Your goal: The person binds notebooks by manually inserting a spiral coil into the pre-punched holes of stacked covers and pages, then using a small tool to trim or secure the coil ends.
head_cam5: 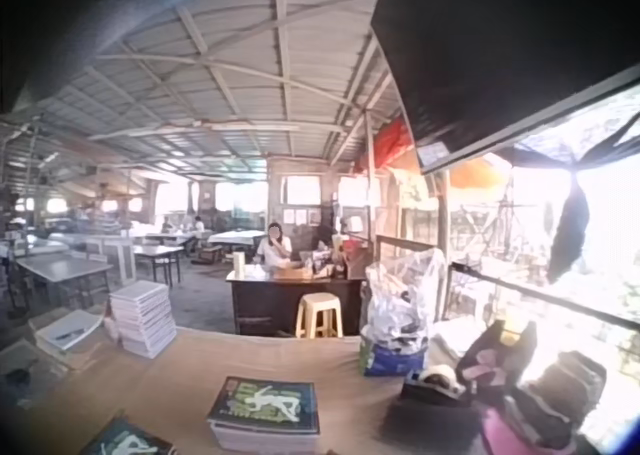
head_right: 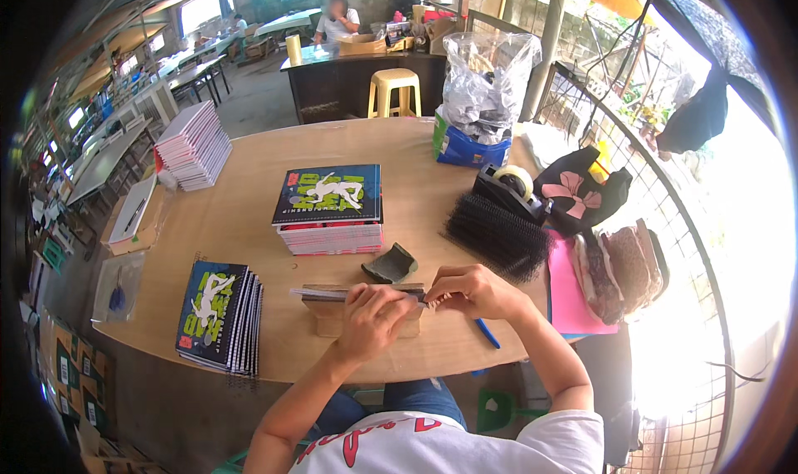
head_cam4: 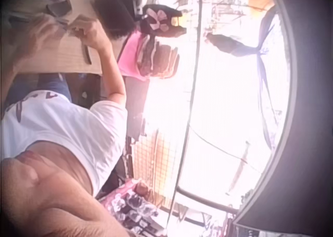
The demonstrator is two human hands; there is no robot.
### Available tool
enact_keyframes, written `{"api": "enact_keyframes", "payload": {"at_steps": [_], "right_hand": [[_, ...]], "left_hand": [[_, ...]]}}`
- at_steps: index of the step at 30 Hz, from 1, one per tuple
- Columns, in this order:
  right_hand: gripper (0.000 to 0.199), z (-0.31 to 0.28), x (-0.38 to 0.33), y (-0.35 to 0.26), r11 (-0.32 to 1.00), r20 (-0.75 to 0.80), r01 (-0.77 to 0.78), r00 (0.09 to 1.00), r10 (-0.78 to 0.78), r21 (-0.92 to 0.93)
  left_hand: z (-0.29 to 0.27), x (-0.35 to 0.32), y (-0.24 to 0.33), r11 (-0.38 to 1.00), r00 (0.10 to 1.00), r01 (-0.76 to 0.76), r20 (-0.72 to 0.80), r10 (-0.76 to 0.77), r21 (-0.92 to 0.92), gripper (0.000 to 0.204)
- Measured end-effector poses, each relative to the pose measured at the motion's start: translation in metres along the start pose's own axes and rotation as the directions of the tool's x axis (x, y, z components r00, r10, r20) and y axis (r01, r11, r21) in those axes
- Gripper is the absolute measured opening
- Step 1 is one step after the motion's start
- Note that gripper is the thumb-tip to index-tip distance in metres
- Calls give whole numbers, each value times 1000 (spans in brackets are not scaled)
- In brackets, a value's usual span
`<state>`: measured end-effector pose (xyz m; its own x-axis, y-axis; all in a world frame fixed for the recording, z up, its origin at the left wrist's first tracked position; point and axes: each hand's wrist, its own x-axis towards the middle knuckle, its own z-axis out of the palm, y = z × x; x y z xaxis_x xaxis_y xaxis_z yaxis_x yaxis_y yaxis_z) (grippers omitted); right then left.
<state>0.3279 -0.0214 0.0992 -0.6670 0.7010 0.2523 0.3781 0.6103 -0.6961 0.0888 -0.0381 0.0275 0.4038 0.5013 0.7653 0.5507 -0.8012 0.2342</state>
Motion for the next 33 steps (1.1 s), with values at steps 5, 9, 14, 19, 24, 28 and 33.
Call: {"api": "enact_keyframes", "payload": {"at_steps": [5, 9, 14, 19, 24, 28, 33], "right_hand": [[19, 12, -6, 16, 999, -132, 4, 991, -8, -34], [16, 20, -2, 7, 993, -237, -67, 971, 42, -99], [18, 26, -2, 13, 976, -218, -60, 976, 13, -209], [22, 29, 8, -5, 927, -261, 26, 956, -132, -373], [26, 44, -1, 1, 961, -404, -115, 915, 4, -251], [21, 43, 1, -4, 923, -355, -63, 931, -82, -379], [19, 53, 3, -16, 896, -370, -109, 927, -65, -430]], "left_hand": [[1, 21, 1, 994, 996, 92, 1, -92, -52, 11], [1, 24, -1, 991, 992, 126, -5, -126, -53, 10], [5, 20, -1, 991, 992, 127, 6, -126, -47, 18], [2, 15, 6, 989, 989, 142, 51, -139, -49, 18], [4, 15, 1, 994, 997, 80, 0, -81, -76, 23], [1, 15, -6, 991, 998, 62, 22, -60, -115, 26], [-2, 12, -8, 989, 999, 37, 35, -33, -144, 25]]}}
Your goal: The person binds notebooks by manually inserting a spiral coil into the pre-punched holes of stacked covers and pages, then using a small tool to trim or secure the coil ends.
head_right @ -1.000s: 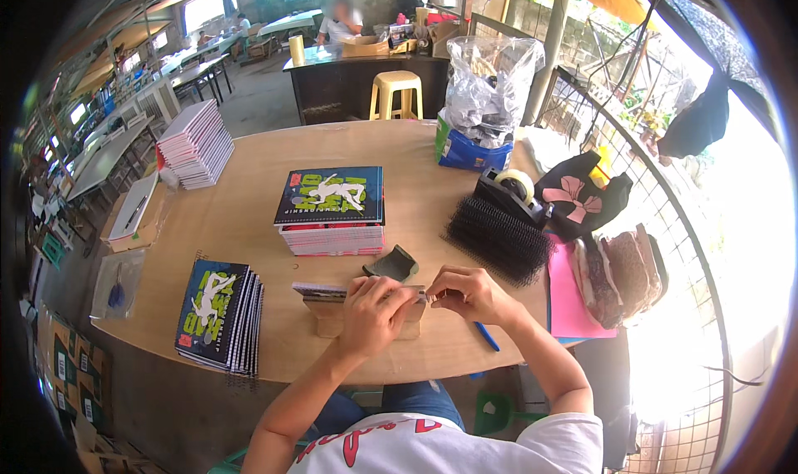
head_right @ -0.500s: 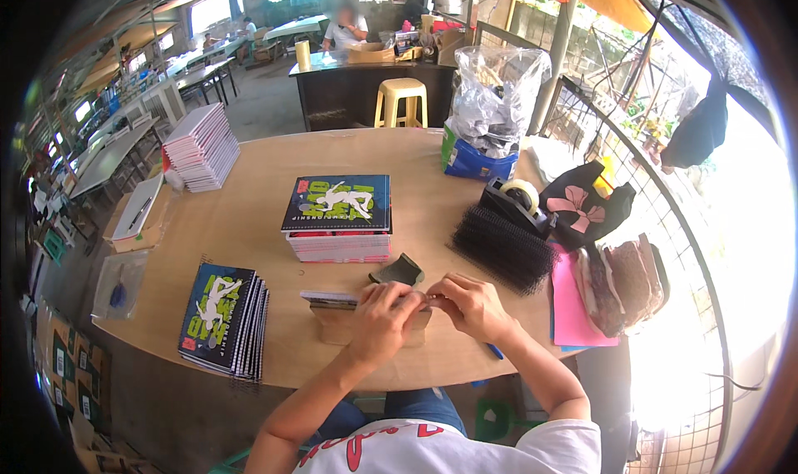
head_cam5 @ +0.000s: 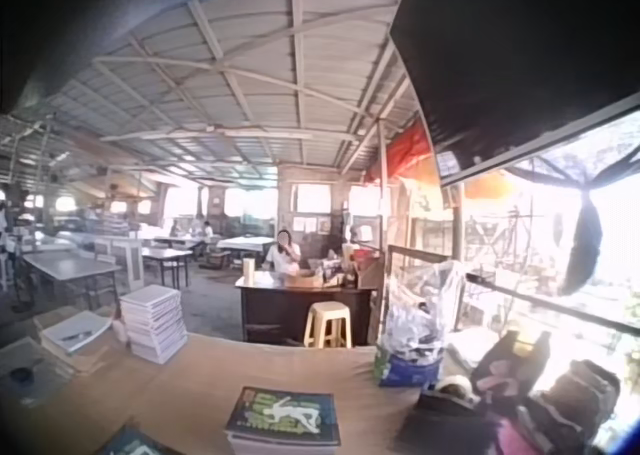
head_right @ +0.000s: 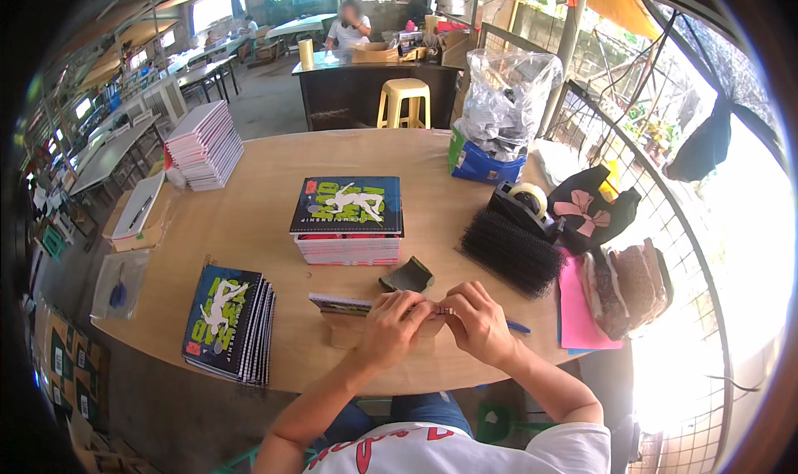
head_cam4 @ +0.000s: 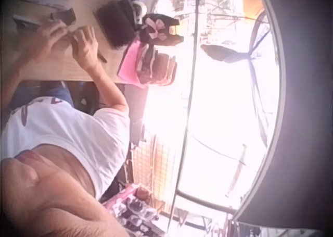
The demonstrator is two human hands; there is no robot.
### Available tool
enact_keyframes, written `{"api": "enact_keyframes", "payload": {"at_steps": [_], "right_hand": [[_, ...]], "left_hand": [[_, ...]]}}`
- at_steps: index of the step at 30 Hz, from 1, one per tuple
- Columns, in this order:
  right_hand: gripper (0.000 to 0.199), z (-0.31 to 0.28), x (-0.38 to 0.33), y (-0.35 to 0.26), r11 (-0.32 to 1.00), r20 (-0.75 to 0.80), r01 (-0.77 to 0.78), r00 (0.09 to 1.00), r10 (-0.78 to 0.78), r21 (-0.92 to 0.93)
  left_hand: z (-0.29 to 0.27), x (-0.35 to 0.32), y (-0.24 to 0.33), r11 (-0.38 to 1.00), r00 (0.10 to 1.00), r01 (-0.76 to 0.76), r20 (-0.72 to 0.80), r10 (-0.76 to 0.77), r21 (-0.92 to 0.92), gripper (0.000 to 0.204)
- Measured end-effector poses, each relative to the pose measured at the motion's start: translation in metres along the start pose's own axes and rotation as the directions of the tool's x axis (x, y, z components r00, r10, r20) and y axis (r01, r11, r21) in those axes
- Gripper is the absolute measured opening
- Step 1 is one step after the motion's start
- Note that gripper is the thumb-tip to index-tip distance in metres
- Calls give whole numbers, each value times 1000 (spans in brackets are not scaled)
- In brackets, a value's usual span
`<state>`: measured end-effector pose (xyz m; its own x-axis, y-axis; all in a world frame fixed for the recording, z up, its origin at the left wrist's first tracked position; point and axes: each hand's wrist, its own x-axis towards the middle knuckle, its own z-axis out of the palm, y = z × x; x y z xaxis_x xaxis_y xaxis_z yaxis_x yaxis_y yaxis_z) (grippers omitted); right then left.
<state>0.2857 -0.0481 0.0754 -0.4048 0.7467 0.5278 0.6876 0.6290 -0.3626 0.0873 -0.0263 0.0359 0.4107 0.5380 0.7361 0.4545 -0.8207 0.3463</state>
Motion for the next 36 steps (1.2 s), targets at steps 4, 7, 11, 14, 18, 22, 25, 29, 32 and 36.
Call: {"api": "enact_keyframes", "payload": {"at_steps": [4, 7, 11, 14, 18, 22, 25, 29, 32, 36], "right_hand": [[28, -16, 26, 8, 996, 259, 78, 962, -89, 52], [53, 0, 56, 64, 977, 428, -133, 902, 51, 164], [77, 77, 97, 92, 956, 709, -132, 646, 283, -261], [72, 154, 59, 138, 905, 587, -71, 739, 331, -420], [67, 107, 82, 102, 997, 677, -78, 735, 46, 17], [49, 17, 75, 94, 989, 600, -79, 800, -14, 129], [45, -33, 69, 88, 861, 572, -284, 820, -10, 423], [62, -34, 59, 97, 744, 598, -293, 782, -176, 601], [66, -44, 67, 87, 671, 560, -288, 796, -229, 683], [63, -32, 71, 83, 939, 612, -269, 786, 85, 215]], "left_hand": [[-3, -6, -3, 995, 997, -76, -18, 77, 62, 24], [-14, 11, 16, 997, 1000, -12, 11, 11, 77, 20], [9, 6, 13, 975, 998, 51, -42, -43, 214, 21], [18, 11, 17, 974, 997, 70, -43, -62, 217, 20], [10, 3, 6, 982, 999, 46, 16, -50, 184, 19], [-9, 12, 9, 994, 998, 5, -62, 2, 105, 21], [-23, -5, -3, 949, 973, 223, -105, -204, 222, 23], [-19, -4, -8, 961, 980, 199, -54, -192, 193, 23], [-19, -3, -10, 966, 979, 200, -58, -193, 166, 24], [-22, 1, -9, 973, 983, 183, -44, -178, 141, 27]]}}
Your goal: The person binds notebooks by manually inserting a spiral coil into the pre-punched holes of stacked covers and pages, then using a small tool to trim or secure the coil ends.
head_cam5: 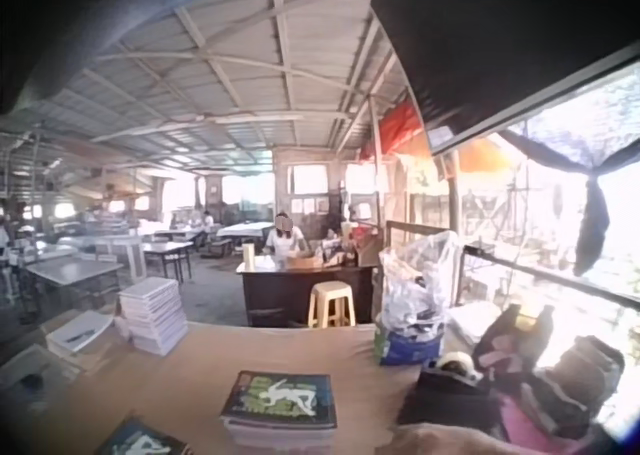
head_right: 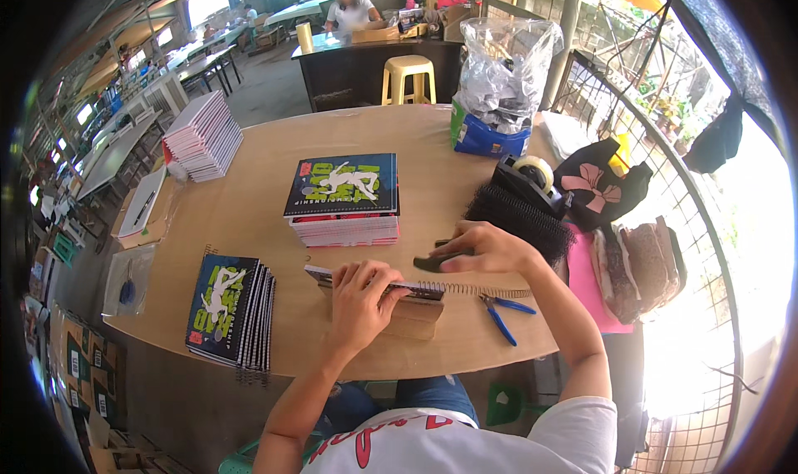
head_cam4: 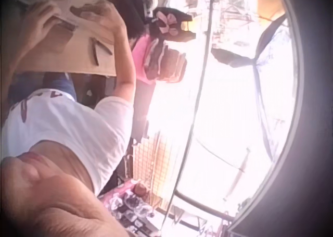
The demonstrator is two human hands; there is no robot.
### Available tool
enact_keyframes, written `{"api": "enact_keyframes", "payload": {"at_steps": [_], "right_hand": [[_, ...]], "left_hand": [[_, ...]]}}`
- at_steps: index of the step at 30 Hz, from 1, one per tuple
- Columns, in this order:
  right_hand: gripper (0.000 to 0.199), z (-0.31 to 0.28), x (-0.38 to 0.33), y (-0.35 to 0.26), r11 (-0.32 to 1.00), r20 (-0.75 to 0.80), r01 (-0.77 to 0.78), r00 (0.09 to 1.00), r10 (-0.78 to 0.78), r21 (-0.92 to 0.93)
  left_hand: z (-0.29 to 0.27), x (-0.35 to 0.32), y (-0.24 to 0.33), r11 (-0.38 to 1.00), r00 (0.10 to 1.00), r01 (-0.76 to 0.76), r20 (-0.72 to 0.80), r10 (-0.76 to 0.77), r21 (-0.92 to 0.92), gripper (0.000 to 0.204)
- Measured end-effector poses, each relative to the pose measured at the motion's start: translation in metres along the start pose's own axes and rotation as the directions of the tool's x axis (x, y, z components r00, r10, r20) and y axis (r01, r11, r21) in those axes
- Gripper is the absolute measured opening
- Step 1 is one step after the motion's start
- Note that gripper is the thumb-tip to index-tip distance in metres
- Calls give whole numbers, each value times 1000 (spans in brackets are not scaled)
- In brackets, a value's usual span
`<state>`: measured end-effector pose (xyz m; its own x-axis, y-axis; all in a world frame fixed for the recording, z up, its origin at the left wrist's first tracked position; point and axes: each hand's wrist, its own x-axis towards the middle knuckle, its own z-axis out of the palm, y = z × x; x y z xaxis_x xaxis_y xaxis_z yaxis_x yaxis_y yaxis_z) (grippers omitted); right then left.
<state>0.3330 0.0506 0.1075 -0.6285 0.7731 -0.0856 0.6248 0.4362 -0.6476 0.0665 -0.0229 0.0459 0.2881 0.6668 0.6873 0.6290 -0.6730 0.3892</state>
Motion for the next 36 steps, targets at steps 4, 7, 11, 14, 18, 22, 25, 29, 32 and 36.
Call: {"api": "enact_keyframes", "payload": {"at_steps": [4, 7, 11, 14, 18, 22, 25, 29, 32, 36], "right_hand": [[62, 9, 5, 5, 978, 149, 96, 981, -125, 185], [59, 8, 8, 27, 941, 21, 133, 989, -146, 312], [69, 21, 23, 8, 968, 150, 54, 989, -18, -244], [52, 15, 22, 19, 895, 110, 226, 951, -288, 383], [57, 19, 31, -1, 996, 96, 91, 991, -91, 7], [57, 22, 33, 8, 948, 125, 123, 978, -166, 293], [58, 31, 41, -3, 987, 99, 105, 988, -117, 121], [59, 45, 45, 17, 771, 79, 114, 975, -208, 627], [62, 38, 58, 13, 998, 44, 32, 998, -35, 52], [53, 40, 61, -12, 975, 93, 168, 979, -182, 144]], "left_hand": [[0, 0, -3, 998, 999, 38, 2, -38, -59, 37], [-1, 0, -1, 991, 995, 95, 5, -95, -96, 46], [0, -5, -3, 995, 995, 97, -31, -97, -12, 51], [-16, 2, -3, 978, 972, 150, -201, -120, 145, 49], [-18, -13, -25, 963, 939, 269, -230, -257, 22, 45], [-15, -16, -30, 964, 943, 262, -202, -265, -38, 45], [-16, -13, -32, 975, 948, 221, -227, -222, -34, 45], [-13, -17, -29, 967, 941, 248, -223, -253, -51, 46], [-15, -14, -31, 976, 949, 212, -227, -217, -45, 48], [-10, -17, -37, 976, 943, 210, -254, -217, -57, 51]]}}
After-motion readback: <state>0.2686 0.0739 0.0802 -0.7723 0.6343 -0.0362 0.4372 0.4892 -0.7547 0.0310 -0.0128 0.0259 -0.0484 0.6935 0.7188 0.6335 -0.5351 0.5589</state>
